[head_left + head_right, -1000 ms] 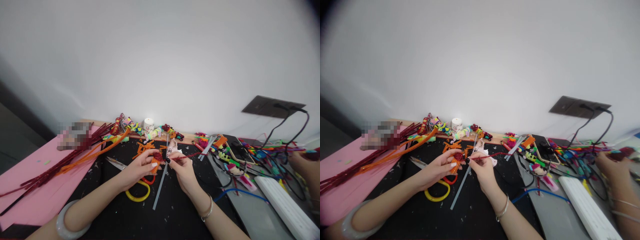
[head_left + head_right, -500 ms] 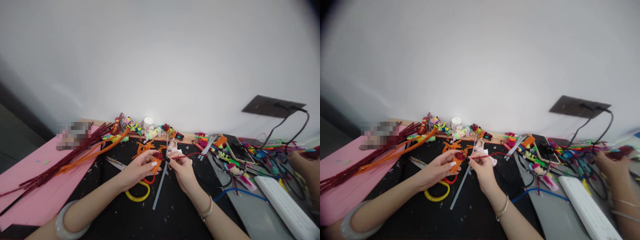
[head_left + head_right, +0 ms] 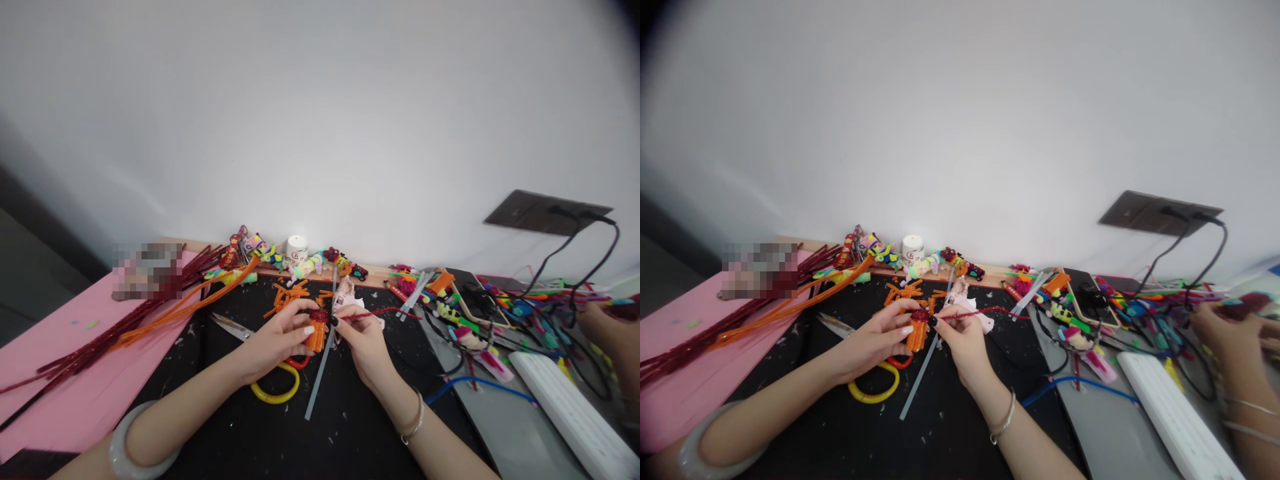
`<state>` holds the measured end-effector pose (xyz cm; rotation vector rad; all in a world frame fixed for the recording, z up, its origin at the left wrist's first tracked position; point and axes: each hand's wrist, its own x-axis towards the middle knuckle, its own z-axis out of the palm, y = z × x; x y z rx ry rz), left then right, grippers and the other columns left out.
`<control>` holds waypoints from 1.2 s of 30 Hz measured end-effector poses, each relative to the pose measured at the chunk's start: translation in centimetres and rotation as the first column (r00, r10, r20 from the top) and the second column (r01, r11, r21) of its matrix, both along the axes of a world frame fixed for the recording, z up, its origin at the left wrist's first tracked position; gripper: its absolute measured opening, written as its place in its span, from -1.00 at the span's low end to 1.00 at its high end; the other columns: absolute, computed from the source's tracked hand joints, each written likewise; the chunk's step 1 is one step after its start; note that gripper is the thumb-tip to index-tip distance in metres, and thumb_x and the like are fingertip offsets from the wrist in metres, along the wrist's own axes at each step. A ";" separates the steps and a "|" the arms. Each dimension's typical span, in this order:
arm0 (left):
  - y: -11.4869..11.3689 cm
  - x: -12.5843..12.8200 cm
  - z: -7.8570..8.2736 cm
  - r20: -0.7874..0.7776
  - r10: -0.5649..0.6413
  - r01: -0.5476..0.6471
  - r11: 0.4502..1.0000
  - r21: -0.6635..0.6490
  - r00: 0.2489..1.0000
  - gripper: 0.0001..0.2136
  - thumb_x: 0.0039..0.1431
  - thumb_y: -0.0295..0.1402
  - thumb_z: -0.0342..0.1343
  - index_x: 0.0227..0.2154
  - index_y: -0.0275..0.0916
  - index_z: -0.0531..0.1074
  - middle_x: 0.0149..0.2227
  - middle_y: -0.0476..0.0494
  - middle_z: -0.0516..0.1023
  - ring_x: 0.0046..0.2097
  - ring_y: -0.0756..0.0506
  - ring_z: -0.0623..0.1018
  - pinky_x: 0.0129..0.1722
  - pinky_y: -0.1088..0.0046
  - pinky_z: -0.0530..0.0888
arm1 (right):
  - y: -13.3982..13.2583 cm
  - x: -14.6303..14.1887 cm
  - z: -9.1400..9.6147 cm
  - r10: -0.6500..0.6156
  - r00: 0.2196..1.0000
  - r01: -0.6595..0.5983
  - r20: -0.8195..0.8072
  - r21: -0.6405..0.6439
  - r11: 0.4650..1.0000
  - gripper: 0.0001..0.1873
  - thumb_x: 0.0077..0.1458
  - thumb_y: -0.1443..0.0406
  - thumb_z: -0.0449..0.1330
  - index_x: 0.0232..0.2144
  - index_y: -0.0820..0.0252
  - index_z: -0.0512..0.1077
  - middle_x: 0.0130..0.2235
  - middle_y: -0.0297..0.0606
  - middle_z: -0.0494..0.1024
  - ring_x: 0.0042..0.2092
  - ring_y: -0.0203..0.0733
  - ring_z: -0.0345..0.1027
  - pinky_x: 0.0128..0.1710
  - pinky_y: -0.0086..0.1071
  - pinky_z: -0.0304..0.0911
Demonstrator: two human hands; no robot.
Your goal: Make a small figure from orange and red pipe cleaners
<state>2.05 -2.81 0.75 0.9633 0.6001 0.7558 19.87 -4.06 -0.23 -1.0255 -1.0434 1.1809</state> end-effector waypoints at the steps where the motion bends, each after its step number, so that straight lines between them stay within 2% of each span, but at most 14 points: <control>1: 0.0 0.0 0.0 0.019 -0.008 0.008 1.000 -0.011 1.000 -0.71 0.11 -0.36 0.16 -0.09 -0.09 0.30 -0.21 -0.04 0.39 -0.29 0.05 0.44 -0.27 0.48 0.44 | 0.0 0.0 0.0 0.005 1.000 -0.005 -0.001 -0.007 1.000 -0.84 -0.17 0.24 0.36 -0.52 0.16 0.47 -0.49 -0.34 0.44 -0.49 -0.31 0.23 -0.57 -0.47 0.19; 10: 0.2 0.0 -0.2 0.132 -0.034 0.041 0.998 -0.052 0.991 -0.74 0.12 -0.38 0.15 -0.12 -0.11 0.30 -0.21 -0.07 0.43 -0.23 -0.02 0.50 -0.24 0.40 0.44 | -0.1 -0.1 0.1 0.063 0.996 -0.065 -0.056 -0.023 0.998 -0.84 -0.14 0.25 0.36 -0.51 0.17 0.46 -0.55 -0.38 0.45 -0.54 -0.33 0.29 -0.51 -0.42 0.28; 20: 0.0 0.2 0.5 0.035 0.017 -0.016 1.000 -0.020 0.999 -0.75 0.09 -0.30 0.18 -0.20 -0.13 0.26 -0.24 -0.03 0.45 -0.24 -0.03 0.52 -0.26 0.38 0.48 | -0.2 0.0 0.0 0.090 0.995 -0.091 -0.033 -0.045 0.995 -0.82 -0.14 0.23 0.35 -0.50 0.17 0.45 -0.55 -0.38 0.46 -0.54 -0.32 0.32 -0.50 -0.41 0.28; 27: 0.1 0.3 0.5 -0.116 0.056 -0.042 0.992 0.121 0.992 -0.78 0.12 -0.27 0.13 -0.22 -0.17 0.24 -0.29 -0.01 0.44 -0.29 0.01 0.48 -0.33 0.49 0.45 | -0.3 -0.1 0.0 0.061 0.998 -0.061 -0.007 -0.030 0.998 -0.83 -0.12 0.24 0.34 -0.50 0.18 0.44 -0.59 -0.41 0.42 -0.56 -0.34 0.28 -0.53 -0.43 0.23; 31: 0.2 0.2 0.1 -0.208 0.156 -0.078 0.937 0.339 0.966 -0.84 0.15 -0.33 0.07 -0.22 -0.20 0.28 -0.29 -0.03 0.42 -0.28 0.00 0.44 -0.30 0.49 0.42 | -0.4 -0.1 0.0 0.034 0.999 -0.034 0.035 -0.002 0.999 -0.87 -0.10 0.27 0.31 -0.51 0.19 0.43 -0.59 -0.42 0.40 -0.58 -0.36 0.24 -0.55 -0.45 0.20; 34: 0.2 0.0 -0.2 -0.260 0.277 -0.106 0.846 0.523 0.925 -0.87 0.18 -0.38 0.03 -0.20 -0.20 0.30 -0.21 -0.07 0.43 -0.12 -0.06 0.44 -0.16 0.45 0.40 | -0.6 -0.1 0.2 0.011 0.995 -0.016 0.099 0.046 0.999 -0.89 -0.09 0.30 0.29 -0.54 0.19 0.44 -0.59 -0.43 0.38 -0.59 -0.38 0.19 -0.59 -0.48 0.13; 36: 0.2 -0.1 -0.4 -0.306 0.341 -0.094 0.789 0.607 0.889 -0.86 0.20 -0.37 0.00 -0.17 -0.19 0.31 -0.17 -0.09 0.42 -0.08 -0.08 0.43 -0.14 0.44 0.40 | -0.9 -0.2 0.5 -0.004 0.987 -0.009 0.160 0.082 0.997 -0.90 -0.06 0.31 0.28 -0.55 0.19 0.45 -0.60 -0.42 0.38 -0.58 -0.38 0.18 -0.59 -0.48 0.12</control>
